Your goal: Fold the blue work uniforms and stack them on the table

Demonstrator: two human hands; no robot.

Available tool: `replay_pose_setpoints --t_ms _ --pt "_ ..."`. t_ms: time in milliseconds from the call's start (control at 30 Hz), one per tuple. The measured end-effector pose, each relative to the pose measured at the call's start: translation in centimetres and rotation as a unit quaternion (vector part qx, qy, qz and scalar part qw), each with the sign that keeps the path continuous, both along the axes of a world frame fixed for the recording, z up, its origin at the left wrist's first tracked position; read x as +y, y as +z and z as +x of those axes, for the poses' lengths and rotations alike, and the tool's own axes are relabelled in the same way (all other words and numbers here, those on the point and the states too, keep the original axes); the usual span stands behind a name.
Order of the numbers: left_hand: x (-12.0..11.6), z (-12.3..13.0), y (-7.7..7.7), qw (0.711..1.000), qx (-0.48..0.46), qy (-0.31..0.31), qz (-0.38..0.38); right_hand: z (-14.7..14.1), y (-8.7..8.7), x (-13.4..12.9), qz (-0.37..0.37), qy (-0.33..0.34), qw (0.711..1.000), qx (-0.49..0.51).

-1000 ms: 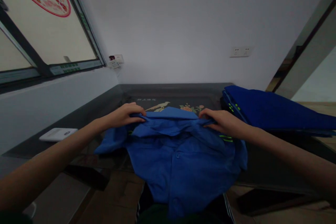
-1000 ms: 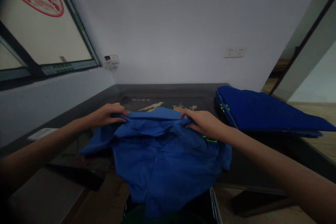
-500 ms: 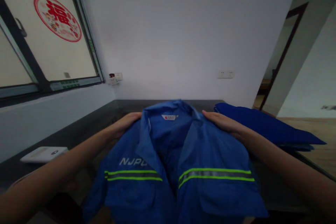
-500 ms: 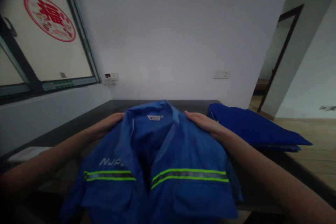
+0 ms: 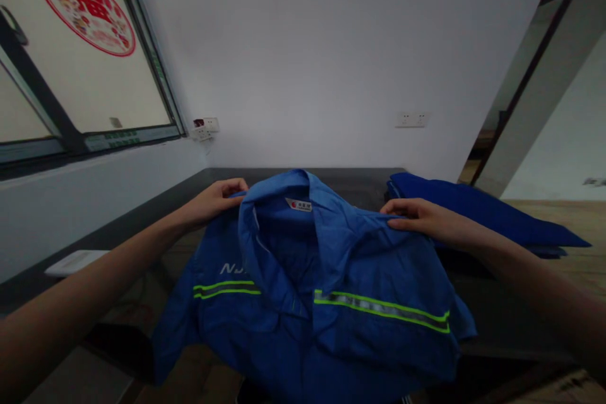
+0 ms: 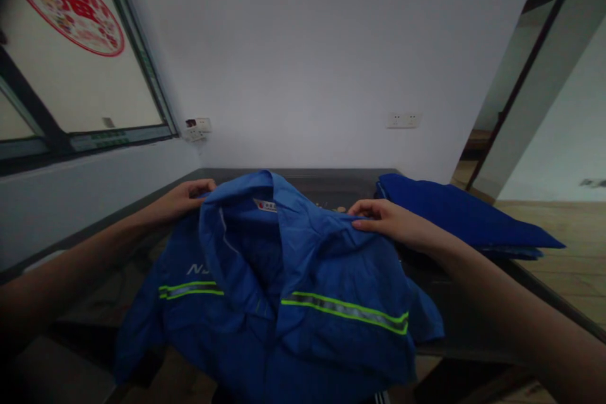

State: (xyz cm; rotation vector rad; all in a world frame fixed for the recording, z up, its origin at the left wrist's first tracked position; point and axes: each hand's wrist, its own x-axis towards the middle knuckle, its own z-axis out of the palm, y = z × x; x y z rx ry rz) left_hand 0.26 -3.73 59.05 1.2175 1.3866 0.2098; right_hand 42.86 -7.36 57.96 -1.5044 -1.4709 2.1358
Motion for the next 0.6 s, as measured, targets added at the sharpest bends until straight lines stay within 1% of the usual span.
replay_pose_setpoints --t_ms 67,167,267,333,400,500,533,600 --pt "0.2 0.3 1.1 0.998 0.018 0.003 0.056 0.3 0.1 -0.1 0.043 0.000 0.998 -0.041" --pt "1.0 0.5 3.2 0.991 0.030 0.006 0.134 0.8 1.2 -0.2 0.075 -0.021 0.995 -0.058" --pt "2.3 0.3 5.5 0.974 0.053 -0.005 0.220 1.0 2.7 -0.5 0.082 -0.079 0.993 -0.031" --pt "2.9 0.4 7.1 0.953 0.087 -0.005 0.289 0.9 3.6 -0.4 0.098 -0.124 0.987 -0.003" --pt "3.1 0.7 8.6 0.918 0.136 0.013 0.373 0.8 4.6 0.0 0.140 -0.157 0.977 0.035" --pt "2.9 0.9 10.2 0.842 0.236 0.036 0.484 0.6 6.0 1.4 0.246 -0.170 0.952 0.061" --pt "2.9 0.8 10.6 0.815 0.279 0.029 0.508 0.5 6.5 2.0 0.287 -0.166 0.942 0.053" --pt "3.2 0.2 11.3 0.756 0.372 -0.010 0.538 0.1 7.4 3.0 0.366 -0.166 0.916 0.013"
